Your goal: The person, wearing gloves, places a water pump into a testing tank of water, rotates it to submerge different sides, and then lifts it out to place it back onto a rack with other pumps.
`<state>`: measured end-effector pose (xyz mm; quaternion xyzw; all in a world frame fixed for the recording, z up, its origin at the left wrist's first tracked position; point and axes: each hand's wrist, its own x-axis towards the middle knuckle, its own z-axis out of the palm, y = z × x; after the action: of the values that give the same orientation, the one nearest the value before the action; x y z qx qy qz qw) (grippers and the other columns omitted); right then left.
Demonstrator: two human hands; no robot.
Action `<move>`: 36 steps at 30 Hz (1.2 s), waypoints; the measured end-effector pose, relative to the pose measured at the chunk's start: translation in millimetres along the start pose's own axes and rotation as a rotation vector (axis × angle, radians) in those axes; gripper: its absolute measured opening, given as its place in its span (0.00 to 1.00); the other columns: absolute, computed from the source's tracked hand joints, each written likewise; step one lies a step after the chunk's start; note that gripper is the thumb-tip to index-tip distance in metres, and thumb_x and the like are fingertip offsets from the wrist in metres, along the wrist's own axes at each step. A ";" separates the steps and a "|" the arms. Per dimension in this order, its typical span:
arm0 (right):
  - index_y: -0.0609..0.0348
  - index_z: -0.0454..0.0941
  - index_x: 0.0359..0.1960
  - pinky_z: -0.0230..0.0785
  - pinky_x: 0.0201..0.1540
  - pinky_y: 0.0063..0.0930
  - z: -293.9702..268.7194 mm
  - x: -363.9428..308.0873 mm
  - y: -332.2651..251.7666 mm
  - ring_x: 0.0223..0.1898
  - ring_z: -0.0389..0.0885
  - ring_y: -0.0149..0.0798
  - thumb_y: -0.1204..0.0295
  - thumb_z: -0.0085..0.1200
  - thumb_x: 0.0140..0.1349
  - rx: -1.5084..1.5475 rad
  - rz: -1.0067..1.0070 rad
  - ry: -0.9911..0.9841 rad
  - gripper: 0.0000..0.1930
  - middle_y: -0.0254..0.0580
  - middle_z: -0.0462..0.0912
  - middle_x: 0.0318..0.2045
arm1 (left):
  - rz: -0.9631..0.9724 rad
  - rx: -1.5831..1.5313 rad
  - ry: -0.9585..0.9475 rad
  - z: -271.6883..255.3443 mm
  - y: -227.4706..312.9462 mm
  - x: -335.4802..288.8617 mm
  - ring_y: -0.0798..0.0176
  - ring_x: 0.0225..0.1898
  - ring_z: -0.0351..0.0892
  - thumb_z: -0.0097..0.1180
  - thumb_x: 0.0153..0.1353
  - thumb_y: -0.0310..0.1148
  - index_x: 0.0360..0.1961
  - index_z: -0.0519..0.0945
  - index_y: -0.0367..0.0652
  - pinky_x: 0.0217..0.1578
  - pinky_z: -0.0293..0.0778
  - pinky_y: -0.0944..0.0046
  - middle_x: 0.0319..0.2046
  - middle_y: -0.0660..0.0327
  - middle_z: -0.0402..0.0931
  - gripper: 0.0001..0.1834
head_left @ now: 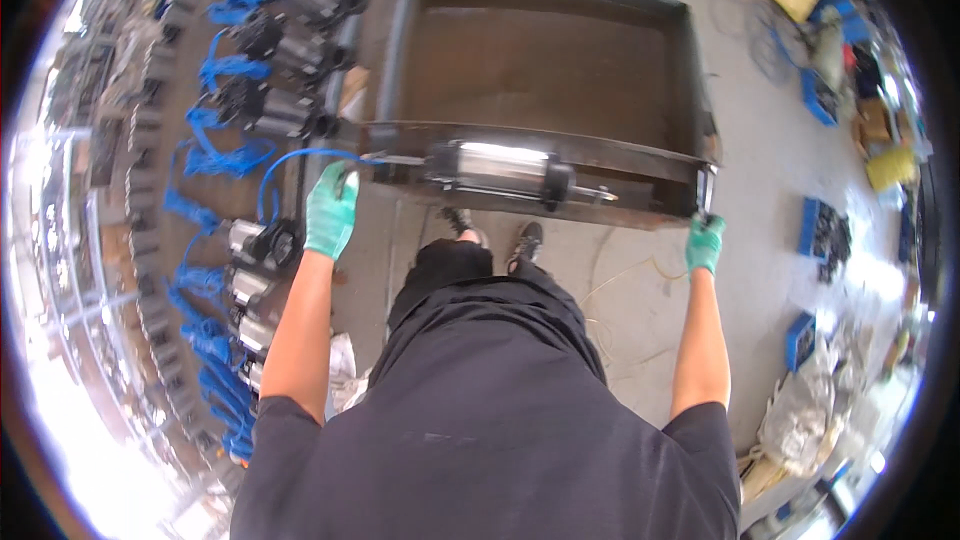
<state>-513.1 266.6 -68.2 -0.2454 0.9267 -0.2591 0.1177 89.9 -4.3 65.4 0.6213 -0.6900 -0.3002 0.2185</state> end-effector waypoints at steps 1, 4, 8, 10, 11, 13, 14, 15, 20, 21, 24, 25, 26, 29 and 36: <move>0.63 0.72 0.49 0.72 0.47 0.45 2.5 4.0 24.8 0.37 0.80 0.52 0.63 0.57 0.68 0.068 0.060 -0.024 0.17 0.54 0.81 0.37 | -0.016 0.059 0.043 -2.3 -2.6 8.7 0.54 0.50 0.84 0.58 0.69 0.33 0.52 0.81 0.37 0.53 0.76 0.59 0.47 0.49 0.83 0.14; 0.64 0.72 0.54 0.72 0.50 0.42 -1.2 -8.3 -2.2 0.41 0.79 0.48 0.67 0.58 0.67 -0.088 -0.108 0.061 0.18 0.52 0.78 0.42 | 0.160 0.328 0.130 -24.9 -20.8 30.5 0.41 0.52 0.79 0.57 0.65 0.33 0.51 0.81 0.38 0.55 0.74 0.50 0.49 0.46 0.82 0.16; 0.63 0.75 0.53 0.72 0.52 0.40 -21.5 -46.5 -134.3 0.45 0.79 0.46 0.70 0.58 0.68 0.015 -0.383 -0.071 0.15 0.49 0.78 0.47 | 0.288 0.619 -0.022 -33.4 -36.6 68.0 0.42 0.52 0.79 0.57 0.64 0.34 0.51 0.81 0.38 0.56 0.74 0.48 0.48 0.46 0.82 0.16; 0.61 0.77 0.53 0.72 0.55 0.37 -10.8 -74.5 -200.4 0.47 0.79 0.47 0.69 0.59 0.68 0.239 -0.529 -0.244 0.15 0.48 0.77 0.49 | 0.282 0.833 -0.361 -28.9 -32.6 83.5 0.45 0.53 0.79 0.58 0.63 0.37 0.50 0.81 0.39 0.57 0.73 0.49 0.48 0.48 0.81 0.18; 0.61 0.76 0.55 0.70 0.59 0.36 -16.3 -97.7 -250.2 0.54 0.77 0.44 0.69 0.58 0.69 0.142 -0.593 -0.366 0.16 0.47 0.79 0.51 | 0.271 0.837 -0.359 -31.5 -39.8 87.0 0.45 0.53 0.79 0.58 0.63 0.37 0.50 0.81 0.39 0.57 0.73 0.49 0.48 0.48 0.81 0.18; 0.58 0.76 0.54 0.77 0.49 0.45 -5.9 -122.0 -298.3 0.47 0.83 0.58 0.65 0.60 0.65 0.046 -0.765 -0.452 0.18 0.54 0.76 0.58 | 0.346 1.005 -0.528 -31.2 -54.8 92.5 0.46 0.51 0.80 0.60 0.62 0.40 0.48 0.80 0.40 0.56 0.72 0.48 0.46 0.50 0.82 0.18; 0.57 0.77 0.53 0.78 0.48 0.46 2.2 -125.2 -306.4 0.45 0.84 0.58 0.66 0.58 0.65 -0.053 -0.797 -0.459 0.17 0.54 0.76 0.58 | 0.314 1.052 -0.580 -30.0 -59.5 94.7 0.47 0.53 0.80 0.61 0.62 0.41 0.48 0.80 0.41 0.56 0.72 0.48 0.47 0.52 0.82 0.18; 0.57 0.77 0.52 0.78 0.46 0.47 9.1 -126.4 -310.6 0.42 0.84 0.59 0.67 0.57 0.65 -0.156 -0.824 -0.461 0.16 0.54 0.76 0.58 | 0.318 1.045 -0.582 -30.1 -62.1 97.0 0.47 0.53 0.80 0.61 0.62 0.41 0.48 0.80 0.41 0.56 0.72 0.48 0.47 0.52 0.82 0.18; 0.56 0.80 0.37 0.76 0.43 0.49 11.8 -100.3 -334.5 0.38 0.83 0.60 0.74 0.54 0.58 -0.245 -0.823 -0.704 0.06 0.53 0.83 0.43 | 0.313 1.002 -0.640 -42.7 -79.4 105.3 0.44 0.47 0.81 0.57 0.65 0.39 0.47 0.81 0.45 0.48 0.76 0.45 0.44 0.51 0.82 0.13; 0.56 0.80 0.37 0.76 0.43 0.49 11.3 -91.7 -335.3 0.38 0.83 0.60 0.74 0.54 0.58 -0.253 -0.822 -0.700 0.06 0.53 0.83 0.43 | 0.317 0.995 -0.639 -49.5 -77.9 107.3 0.44 0.47 0.81 0.57 0.65 0.39 0.47 0.81 0.45 0.48 0.76 0.45 0.44 0.51 0.82 0.13; 0.60 0.79 0.36 0.73 0.38 0.43 -11.5 -69.7 -336.5 0.31 0.80 0.57 0.77 0.52 0.58 -0.104 -0.573 -0.743 0.06 0.57 0.81 0.29 | 0.233 0.749 -0.530 -80.9 -41.6 107.9 0.41 0.44 0.81 0.55 0.69 0.44 0.43 0.82 0.45 0.44 0.76 0.44 0.38 0.51 0.82 0.14; 0.61 0.78 0.35 0.73 0.37 0.39 -23.6 -60.4 -341.6 0.27 0.77 0.49 0.79 0.50 0.57 -0.077 -0.574 -0.734 0.06 0.55 0.80 0.27 | 0.217 0.716 -0.509 -95.7 -27.4 106.7 0.40 0.44 0.80 0.55 0.69 0.47 0.42 0.82 0.44 0.44 0.75 0.44 0.37 0.51 0.82 0.17; 0.61 0.77 0.35 0.72 0.36 0.36 -35.3 -50.4 -341.9 0.26 0.76 0.43 0.80 0.49 0.57 -0.054 -0.533 -0.718 0.06 0.52 0.79 0.25 | 0.102 0.619 -0.545 -107.3 -18.5 107.2 0.39 0.44 0.80 0.57 0.68 0.48 0.42 0.82 0.42 0.43 0.75 0.45 0.38 0.48 0.82 0.18; 0.62 0.76 0.34 0.70 0.34 0.30 -63.7 -20.4 -340.1 0.26 0.74 0.32 0.81 0.47 0.57 0.038 -0.403 -0.680 0.06 0.43 0.76 0.22 | -0.019 0.222 -0.547 -114.7 -15.6 106.1 0.48 0.35 0.81 0.59 0.68 0.44 0.47 0.83 0.39 0.40 0.75 0.53 0.33 0.48 0.83 0.18; 0.57 0.77 0.42 0.73 0.43 0.49 -32.0 17.4 -384.8 0.41 0.82 0.62 0.70 0.53 0.61 -0.495 -0.580 -0.491 0.09 0.61 0.83 0.35 | 0.574 0.190 -0.300 -0.1 52.0 116.9 0.48 0.34 0.82 0.57 0.68 0.46 0.35 0.84 0.47 0.35 0.77 0.53 0.30 0.57 0.81 0.15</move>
<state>-387.5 -15.7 164.0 -0.5699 0.7983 0.0140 0.1941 36.8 -117.4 92.7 0.3681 -0.8862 -0.2490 0.1312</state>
